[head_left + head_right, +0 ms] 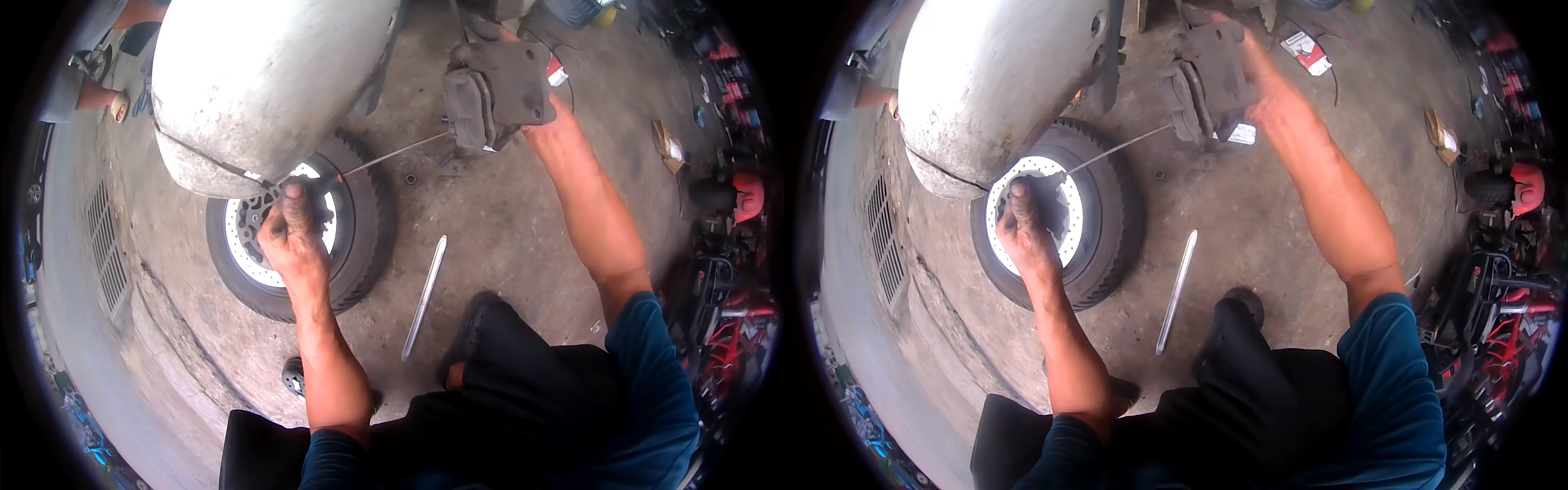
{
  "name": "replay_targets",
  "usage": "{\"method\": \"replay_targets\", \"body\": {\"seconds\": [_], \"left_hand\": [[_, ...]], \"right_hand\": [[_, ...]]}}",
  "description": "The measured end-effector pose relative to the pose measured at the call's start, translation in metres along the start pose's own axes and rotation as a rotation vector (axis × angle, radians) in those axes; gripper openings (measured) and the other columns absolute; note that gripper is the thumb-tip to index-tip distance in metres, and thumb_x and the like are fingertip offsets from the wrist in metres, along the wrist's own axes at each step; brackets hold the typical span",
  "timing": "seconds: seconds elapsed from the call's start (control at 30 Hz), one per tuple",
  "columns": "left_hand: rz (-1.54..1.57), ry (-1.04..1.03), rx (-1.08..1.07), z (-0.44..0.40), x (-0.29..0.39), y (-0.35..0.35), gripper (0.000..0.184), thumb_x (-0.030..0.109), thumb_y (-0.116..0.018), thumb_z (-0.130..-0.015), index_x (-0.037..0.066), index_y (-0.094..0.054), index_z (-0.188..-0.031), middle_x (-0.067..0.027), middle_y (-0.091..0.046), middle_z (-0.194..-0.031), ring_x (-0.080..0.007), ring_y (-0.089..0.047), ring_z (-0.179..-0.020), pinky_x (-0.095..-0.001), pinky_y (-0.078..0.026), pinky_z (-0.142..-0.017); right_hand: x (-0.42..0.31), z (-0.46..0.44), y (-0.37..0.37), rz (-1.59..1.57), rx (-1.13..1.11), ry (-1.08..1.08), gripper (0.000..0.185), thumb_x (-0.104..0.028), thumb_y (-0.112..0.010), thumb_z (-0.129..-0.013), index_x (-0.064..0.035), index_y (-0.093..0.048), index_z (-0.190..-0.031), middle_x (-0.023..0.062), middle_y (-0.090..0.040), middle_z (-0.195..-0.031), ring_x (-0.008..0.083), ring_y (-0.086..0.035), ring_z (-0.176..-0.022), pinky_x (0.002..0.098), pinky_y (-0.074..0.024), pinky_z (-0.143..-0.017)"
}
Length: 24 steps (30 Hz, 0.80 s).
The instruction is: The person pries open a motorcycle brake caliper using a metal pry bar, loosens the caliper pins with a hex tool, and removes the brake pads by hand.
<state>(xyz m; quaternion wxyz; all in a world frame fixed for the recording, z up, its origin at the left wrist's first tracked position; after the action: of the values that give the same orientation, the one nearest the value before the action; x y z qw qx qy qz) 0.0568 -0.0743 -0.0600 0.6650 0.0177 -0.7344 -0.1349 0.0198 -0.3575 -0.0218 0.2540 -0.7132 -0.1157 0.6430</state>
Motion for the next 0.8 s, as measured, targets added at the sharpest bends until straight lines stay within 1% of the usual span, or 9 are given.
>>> {"method": "replay_targets", "body": {"seconds": [0.07, 0.2, 0.3, 0.4, 0.5, 0.6, 0.7, 0.77, 0.8], "left_hand": [[0.034, 0.139, 0.001, -0.004, -0.002, -0.003, 0.042, 0.038, -0.054, -0.096, -0.002, -0.067, -0.093, -0.0014, -0.054, -0.058, -0.0079, -0.045, -0.046, -0.0223, -0.034, -0.042], [0.48, 0.474, -0.122, 0.0, -0.004, -0.01, 0.038, 0.031, -0.055, -0.095, -0.006, -0.063, -0.092, -0.0064, -0.054, -0.056, -0.0142, -0.047, -0.039, -0.0294, -0.039, -0.035], [0.948, 0.555, -0.206, 0.003, -0.006, -0.011, 0.039, 0.031, -0.055, -0.095, -0.008, -0.062, -0.091, -0.0089, -0.051, -0.052, -0.0202, -0.046, -0.036, -0.0323, -0.04, -0.033], [1.029, 0.32, -0.323, 0.005, 0.009, -0.009, 0.047, 0.034, -0.06, -0.091, -0.011, -0.054, -0.104, -0.0087, -0.049, -0.055, -0.0242, -0.052, -0.045, -0.0378, -0.046, -0.042], [1.081, 0.026, -0.454, 0.006, 0.012, -0.007, 0.067, 0.038, -0.071, -0.082, -0.011, -0.046, -0.12, -0.0079, -0.054, -0.065, -0.0255, -0.059, -0.064, -0.0435, -0.051, -0.065], [0.78, -0.145, -0.362, 0.006, 0.012, -0.003, 0.069, 0.04, -0.074, -0.079, -0.009, -0.049, -0.12, -0.0071, -0.059, -0.071, -0.0234, -0.061, -0.074, -0.0389, -0.049, -0.077], [0.371, -0.266, -0.172, 0.003, 0.008, 0.008, 0.059, 0.038, -0.074, -0.081, -0.008, -0.057, -0.114, -0.0075, -0.064, -0.078, -0.0204, -0.061, -0.08, -0.0337, -0.046, -0.08], [0.112, -0.236, -0.002, 0.011, 0.011, 0.012, 0.054, 0.037, -0.063, -0.09, -0.01, -0.058, -0.117, -0.0144, -0.065, -0.104, -0.0198, -0.062, -0.093, -0.0312, -0.047, -0.084], [0.079, -0.182, 0.017, 0.012, 0.015, 0.012, 0.053, 0.034, -0.063, -0.091, -0.01, -0.056, -0.12, -0.0145, -0.064, -0.105, -0.0195, -0.062, -0.093, -0.0306, -0.047, -0.085]], "right_hand": [[0.005, -0.006, 0.015, 0.116, 0.105, -0.04, 0.025, -0.027, -0.051, -0.097, -0.0051, -0.058, -0.107, 0.0043, -0.064, -0.086, 0.0147, -0.062, -0.07, 0.0267, -0.0533, -0.063], [0.006, -0.008, 0.012, 0.048, 0.253, -0.232, 0.026, -0.027, -0.05, -0.097, -0.0039, -0.058, -0.105, 0.0057, -0.063, -0.086, 0.0158, -0.062, -0.072, 0.0271, -0.0534, -0.063], [0.006, -0.01, 0.018, 0.032, 0.043, -0.15, 0.029, -0.029, -0.05, -0.096, -0.0015, -0.057, -0.102, 0.0069, -0.062, -0.085, 0.0173, -0.062, -0.074, 0.0278, -0.0529, -0.064], [0.012, -0.014, 0.018, -0.433, -0.075, -0.294, 0.031, -0.031, -0.05, -0.096, -0.001, -0.057, -0.1, 0.0096, -0.061, -0.085, 0.0208, -0.062, -0.077, 0.0294, -0.0523, -0.065], [0.014, -0.009, 0.01, -0.445, -0.063, -0.208, 0.032, -0.032, -0.049, -0.096, -0.0006, -0.056, -0.099, 0.0118, -0.06, -0.085, 0.0234, -0.061, -0.077, 0.0318, -0.0521, -0.065], [0.015, -0.017, 0.022, -0.413, -0.085, -0.192, 0.032, -0.033, -0.049, -0.096, -0.0013, -0.056, -0.099, 0.0145, -0.06, -0.086, 0.027, -0.06, -0.078, 0.0341, -0.0524, -0.063], [0.013, -0.013, 0.035, -0.131, 0.197, -0.028, 0.032, -0.032, -0.051, -0.095, -0.002, -0.056, -0.105, 0.0172, -0.059, -0.089, 0.0307, -0.06, -0.079, 0.0376, -0.0532, -0.065], [0.021, -0.018, 0.054, -0.137, 0.133, -0.087, 0.032, -0.03, -0.051, -0.095, -0.0026, -0.054, -0.111, 0.0183, -0.059, -0.091, 0.0321, -0.06, -0.08, 0.0403, -0.0536, -0.067], [0.021, -0.017, 0.05, -0.115, 0.115, -0.086, 0.032, -0.03, -0.051, -0.095, -0.0021, -0.053, -0.112, 0.0181, -0.059, -0.091, 0.0317, -0.06, -0.08, 0.0405, -0.0538, -0.067]]}}
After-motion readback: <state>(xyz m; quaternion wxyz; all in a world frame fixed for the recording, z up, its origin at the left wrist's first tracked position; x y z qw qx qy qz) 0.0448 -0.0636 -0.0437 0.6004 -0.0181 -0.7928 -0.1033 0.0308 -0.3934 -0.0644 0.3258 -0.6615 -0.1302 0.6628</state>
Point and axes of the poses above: each hand's wrist, its own z-axis away from the middle knuckle, its own y-axis out of the back of the hand, x = y × z, the point moved 3 cm from there along -z, towards the middle knuckle
